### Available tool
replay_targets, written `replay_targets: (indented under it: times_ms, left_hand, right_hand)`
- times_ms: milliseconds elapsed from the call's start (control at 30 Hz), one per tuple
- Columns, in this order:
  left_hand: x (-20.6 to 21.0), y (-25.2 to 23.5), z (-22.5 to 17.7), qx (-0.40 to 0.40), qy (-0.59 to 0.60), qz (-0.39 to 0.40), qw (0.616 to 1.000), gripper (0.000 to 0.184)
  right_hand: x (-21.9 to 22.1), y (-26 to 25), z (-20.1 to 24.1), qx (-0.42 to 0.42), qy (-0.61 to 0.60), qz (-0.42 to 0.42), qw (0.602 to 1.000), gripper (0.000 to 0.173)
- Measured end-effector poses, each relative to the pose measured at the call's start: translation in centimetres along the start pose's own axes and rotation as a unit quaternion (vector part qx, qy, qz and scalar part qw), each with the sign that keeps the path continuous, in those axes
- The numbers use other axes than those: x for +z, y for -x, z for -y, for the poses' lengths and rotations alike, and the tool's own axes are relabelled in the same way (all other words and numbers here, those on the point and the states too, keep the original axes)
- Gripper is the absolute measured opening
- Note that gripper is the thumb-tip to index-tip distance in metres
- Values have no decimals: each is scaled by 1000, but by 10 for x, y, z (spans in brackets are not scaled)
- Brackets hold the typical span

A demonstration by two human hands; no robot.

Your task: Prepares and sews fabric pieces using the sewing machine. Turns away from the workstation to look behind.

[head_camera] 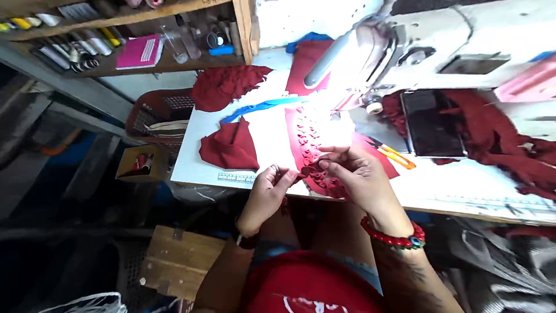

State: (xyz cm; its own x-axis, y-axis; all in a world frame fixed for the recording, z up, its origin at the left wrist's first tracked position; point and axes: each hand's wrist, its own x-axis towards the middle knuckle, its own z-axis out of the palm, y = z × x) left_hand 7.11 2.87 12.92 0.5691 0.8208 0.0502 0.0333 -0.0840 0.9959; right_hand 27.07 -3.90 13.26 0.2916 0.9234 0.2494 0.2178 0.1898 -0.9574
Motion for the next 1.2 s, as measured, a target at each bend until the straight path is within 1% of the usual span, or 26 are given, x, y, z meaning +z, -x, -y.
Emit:
replay_targets:
  times_ms: [67, 133, 167, 233, 267, 300, 367, 400, 500, 567, 633, 700, 733, 800, 833, 900, 1000, 1100, 1167, 1200]
  left_hand:
    - [-2, -11, -2, 55, -101, -39, 993, 15]
    - [0, -7, 4, 99, -169, -64, 979, 15]
    - [1, -6, 7, 113, -198, -73, 971, 19]
    - [3, -10, 12, 131, -236, -75, 960, 38]
    - [4, -11, 13, 138, -244, -76, 957, 41]
    - [8, -12, 15, 157, -248, -94, 951, 35]
    - [16, -14, 18, 208, -264, -153, 929, 17]
    - [18, -15, 19, 225, -271, -171, 920, 13]
    - [21, -18, 19, 238, -279, -183, 912, 12]
    - [21, -21, 19, 238, -272, -186, 914, 10]
    - [22, -24, 16, 226, -228, -172, 931, 9]
    - [22, -26, 10, 191, -135, -129, 964, 11]
    - [22, -27, 7, 157, -87, -101, 979, 12]
    - [21, -31, -1, 81, -33, -51, 995, 13]
    - [22, -32, -3, 53, -23, -33, 998, 15]
    - [24, -34, -4, 24, -7, -17, 1000, 15]
    - [31, -39, 0, 11, 28, -12, 999, 8]
    - [38, -41, 4, -9, 84, -12, 996, 4]
    - [39, -45, 3, -28, 114, -7, 993, 7]
    - [40, -46, 3, -38, 125, 3, 991, 14]
  right_hand:
    - [2, -12, 3, -17, 1, 2, 1000, 25]
    - [4, -9, 1, -11, 11, 7, 1000, 24]
    - [5, -7, -1, -7, 12, 9, 1000, 24]
    - [6, -10, -3, -16, 8, 14, 1000, 23]
    - [5, -10, -4, -19, 0, 21, 1000, 24]
    - [5, -10, -4, -22, -7, 26, 999, 24]
    - [3, -10, -5, -22, -9, 27, 999, 23]
    - [2, -10, -5, -21, -4, 24, 999, 22]
    - [-3, -11, -4, 6, -5, 22, 1000, 22]
    - [-6, -11, -6, 21, -8, 43, 999, 24]
    - [-11, -12, -10, 26, -19, 78, 996, 24]
    - [-14, -12, -10, 40, -20, 96, 994, 28]
    - [-15, -12, -10, 38, -14, 95, 995, 30]
    - [-15, -12, -10, 24, 19, 67, 997, 23]
    - [-15, -12, -10, 20, 34, 46, 998, 17]
    - [-16, -13, -12, 19, 44, 24, 999, 11]
    - [-20, -16, -14, 31, 36, 11, 999, 7]
    - [-23, -18, -13, 55, 17, -3, 998, 5]
    - [-25, -21, -13, 72, 12, 1, 997, 6]
    - [-26, -22, -14, 78, 10, 4, 997, 6]
